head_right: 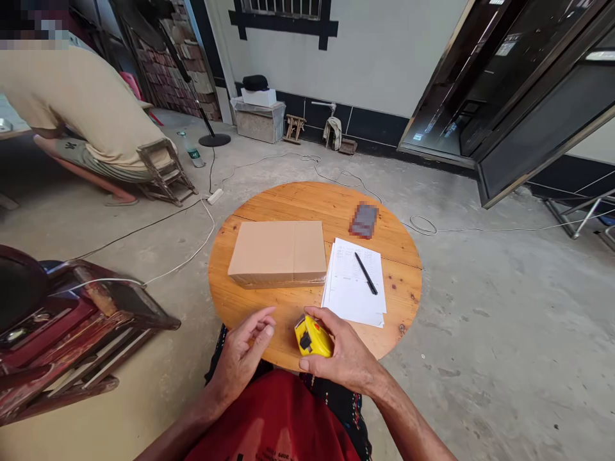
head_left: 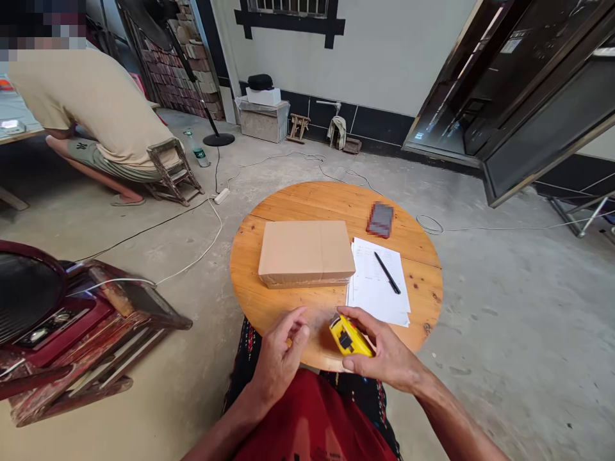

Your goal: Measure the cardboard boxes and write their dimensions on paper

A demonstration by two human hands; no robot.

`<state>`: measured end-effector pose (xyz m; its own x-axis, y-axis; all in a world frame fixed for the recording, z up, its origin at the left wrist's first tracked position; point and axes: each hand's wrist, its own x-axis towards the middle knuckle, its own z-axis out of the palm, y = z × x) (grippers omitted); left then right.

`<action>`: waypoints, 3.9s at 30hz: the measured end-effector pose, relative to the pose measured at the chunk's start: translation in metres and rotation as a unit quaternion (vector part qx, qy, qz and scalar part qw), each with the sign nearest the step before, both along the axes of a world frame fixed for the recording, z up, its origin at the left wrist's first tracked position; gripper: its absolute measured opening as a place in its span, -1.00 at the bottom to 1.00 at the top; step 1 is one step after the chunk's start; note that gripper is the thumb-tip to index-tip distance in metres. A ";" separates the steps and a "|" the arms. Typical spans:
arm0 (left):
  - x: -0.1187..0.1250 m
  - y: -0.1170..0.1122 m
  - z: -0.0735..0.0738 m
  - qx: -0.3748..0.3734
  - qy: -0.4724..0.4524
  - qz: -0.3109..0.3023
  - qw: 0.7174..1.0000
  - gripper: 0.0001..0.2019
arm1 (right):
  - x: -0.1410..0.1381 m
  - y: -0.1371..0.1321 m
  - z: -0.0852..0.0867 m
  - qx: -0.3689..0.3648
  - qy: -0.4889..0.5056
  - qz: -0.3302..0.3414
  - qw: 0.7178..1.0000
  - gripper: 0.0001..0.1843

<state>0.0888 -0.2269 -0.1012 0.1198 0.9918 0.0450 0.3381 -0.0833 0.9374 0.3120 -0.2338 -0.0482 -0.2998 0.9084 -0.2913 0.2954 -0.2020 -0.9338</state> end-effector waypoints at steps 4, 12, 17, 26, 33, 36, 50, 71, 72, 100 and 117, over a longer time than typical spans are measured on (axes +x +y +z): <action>-0.002 0.007 -0.006 -0.024 -0.028 0.007 0.999 -0.69 | -0.005 0.000 -0.007 0.015 -0.011 -0.024 1.000 -0.17; 0.023 -0.001 -0.011 -0.279 -0.426 -0.143 0.849 -0.45 | -0.039 0.001 -0.042 0.270 -0.162 -0.037 0.948 -0.26; 0.022 -0.004 -0.019 -0.355 -0.476 -0.034 0.804 -0.56 | -0.056 -0.007 -0.049 0.335 -0.216 0.022 0.917 -0.09; -0.055 0.011 -0.007 -0.339 -0.446 0.059 0.826 -0.54 | 0.014 0.048 -0.029 0.398 -0.343 -0.099 0.845 -0.46; -0.067 0.048 0.018 -0.246 -0.417 0.144 0.863 -0.55 | 0.001 0.095 -0.034 0.342 -0.361 -0.061 0.865 -0.20; -0.061 0.063 0.017 -0.236 -0.404 0.145 0.872 -0.51 | -0.006 0.103 -0.036 0.315 -0.365 -0.072 0.873 -0.23; -0.054 0.094 0.014 -0.247 -0.245 0.034 0.937 -0.45 | 0.060 0.104 -0.033 0.289 -0.314 -0.223 0.877 -0.60; 0.035 0.207 0.081 0.280 0.484 -0.094 0.824 -0.52 | 0.108 0.090 -0.065 0.166 -0.577 -0.139 0.787 -0.78; 0.031 0.205 0.081 0.275 0.467 -0.094 0.835 -0.49 | 0.107 0.091 -0.065 0.161 -0.574 -0.143 0.790 -0.80; -0.054 0.127 0.016 0.218 0.135 0.289 0.923 -0.48 | 0.051 0.085 -0.055 0.202 -0.020 -0.340 0.918 -0.70; 0.084 0.037 -0.046 0.238 0.403 -0.240 0.851 -0.50 | 0.098 0.031 -0.083 0.157 -0.272 -0.305 0.899 -0.77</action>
